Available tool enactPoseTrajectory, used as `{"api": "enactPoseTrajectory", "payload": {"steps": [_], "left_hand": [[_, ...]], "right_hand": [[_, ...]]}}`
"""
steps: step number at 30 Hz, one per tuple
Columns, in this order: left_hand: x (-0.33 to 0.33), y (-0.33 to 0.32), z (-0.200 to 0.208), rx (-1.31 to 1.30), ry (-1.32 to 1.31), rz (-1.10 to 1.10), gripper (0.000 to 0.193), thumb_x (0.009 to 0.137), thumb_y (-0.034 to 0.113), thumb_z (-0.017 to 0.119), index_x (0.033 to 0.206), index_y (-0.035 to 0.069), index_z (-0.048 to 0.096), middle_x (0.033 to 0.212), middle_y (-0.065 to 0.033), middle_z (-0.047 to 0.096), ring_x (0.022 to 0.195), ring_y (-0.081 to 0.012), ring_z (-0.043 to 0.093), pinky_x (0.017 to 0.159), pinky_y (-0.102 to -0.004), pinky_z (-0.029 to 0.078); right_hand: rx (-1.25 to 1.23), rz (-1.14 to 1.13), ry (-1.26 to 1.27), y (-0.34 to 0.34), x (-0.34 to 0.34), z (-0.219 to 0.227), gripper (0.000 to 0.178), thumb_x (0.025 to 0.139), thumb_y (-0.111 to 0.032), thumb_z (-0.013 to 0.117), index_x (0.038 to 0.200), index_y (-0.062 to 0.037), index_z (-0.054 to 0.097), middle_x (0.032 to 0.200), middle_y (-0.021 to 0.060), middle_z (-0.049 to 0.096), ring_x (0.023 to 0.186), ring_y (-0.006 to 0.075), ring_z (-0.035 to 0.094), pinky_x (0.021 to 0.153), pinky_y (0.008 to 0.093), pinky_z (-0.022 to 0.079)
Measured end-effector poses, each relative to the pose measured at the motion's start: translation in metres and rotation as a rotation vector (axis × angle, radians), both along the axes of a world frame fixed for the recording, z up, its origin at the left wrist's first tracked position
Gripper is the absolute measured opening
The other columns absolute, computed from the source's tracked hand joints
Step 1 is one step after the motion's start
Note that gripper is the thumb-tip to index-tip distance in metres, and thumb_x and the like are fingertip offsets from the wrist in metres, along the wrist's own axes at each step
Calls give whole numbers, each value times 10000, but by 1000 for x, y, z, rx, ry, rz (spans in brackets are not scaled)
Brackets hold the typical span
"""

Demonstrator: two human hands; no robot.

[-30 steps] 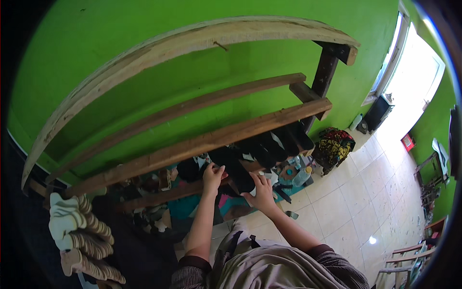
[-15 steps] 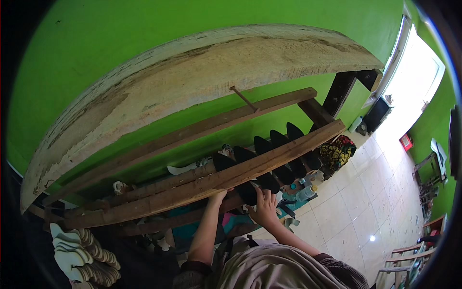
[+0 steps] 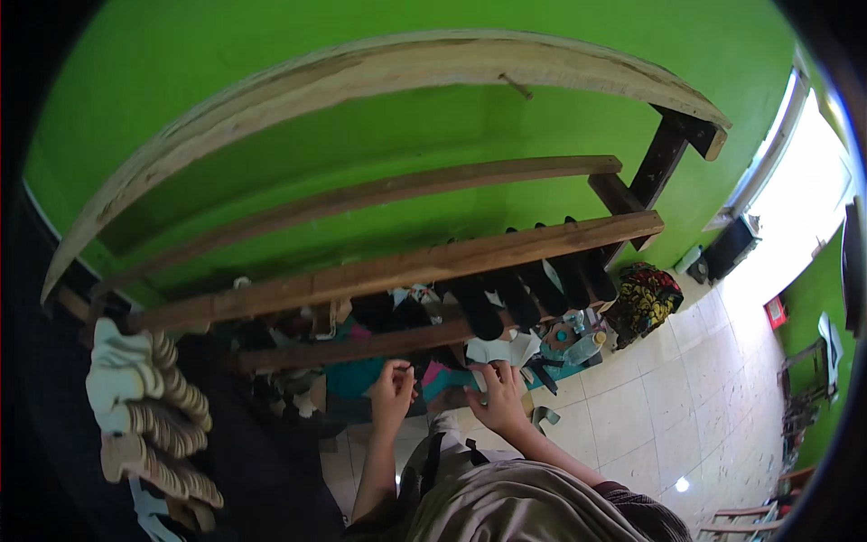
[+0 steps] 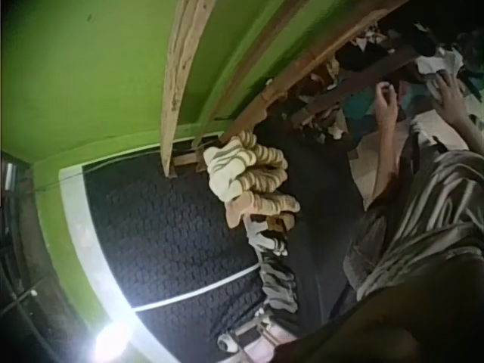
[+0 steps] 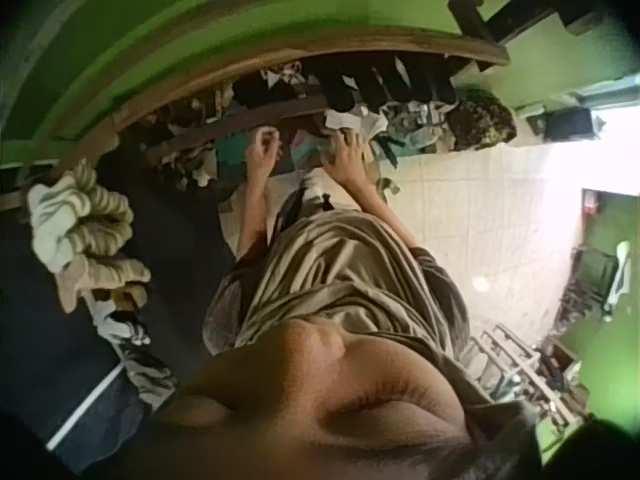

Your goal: The person applies adhesive to shoe insoles with a brush and places them onto a wooden shelf.

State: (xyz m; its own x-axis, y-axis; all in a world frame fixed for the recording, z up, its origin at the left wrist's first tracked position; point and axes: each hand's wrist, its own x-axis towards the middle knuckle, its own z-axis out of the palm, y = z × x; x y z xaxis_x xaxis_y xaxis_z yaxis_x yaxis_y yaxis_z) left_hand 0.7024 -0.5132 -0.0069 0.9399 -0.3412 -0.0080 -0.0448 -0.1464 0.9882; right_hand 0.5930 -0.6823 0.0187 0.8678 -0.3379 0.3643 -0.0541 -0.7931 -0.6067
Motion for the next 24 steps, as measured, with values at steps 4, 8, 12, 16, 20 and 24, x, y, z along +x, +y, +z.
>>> {"api": "enactPoseTrajectory", "payload": {"steps": [4,8,12,16,20,24], "left_hand": [[-70,58,-30,21,34,179,117,870,72,551,973,24,525,691,-58,588,553,-106,594,493,-229,462],[-123,113,-60,191,49,230,129,834,50,548,962,31,538,665,-68,589,586,-130,607,535,-267,474],[-155,135,-20,329,-13,342,126,826,64,553,947,29,544,665,-89,593,580,-163,608,548,-282,470],[-184,167,1,279,-68,506,134,827,74,563,950,23,549,693,-85,601,595,-152,595,567,-272,470],[-219,203,17,304,-105,576,165,804,71,575,956,15,544,687,-118,600,592,-202,601,568,-309,471],[-268,259,33,381,-105,724,176,802,67,572,965,11,541,704,-132,608,604,-227,607,582,-321,475]], "right_hand": [[-6,84,24,30,-37,-14,401,690,-161,654,1073,-117,543,991,134,469,923,318,440,807,413,356],[36,202,62,67,-70,-27,399,682,-135,656,1063,-104,540,991,140,458,932,312,438,829,413,342],[53,349,76,99,-89,-19,397,689,-113,652,1069,-107,539,985,148,438,917,312,440,823,423,356],[67,448,61,130,-98,-6,397,690,-91,651,1070,-112,540,987,145,427,901,305,437,818,421,365],[44,526,24,167,-106,-7,382,693,-92,653,1060,-114,547,987,145,433,902,302,434,816,422,363],[47,668,5,227,-118,-6,365,700,-85,649,1051,-112,553,984,144,443,906,301,431,820,417,355]]}}
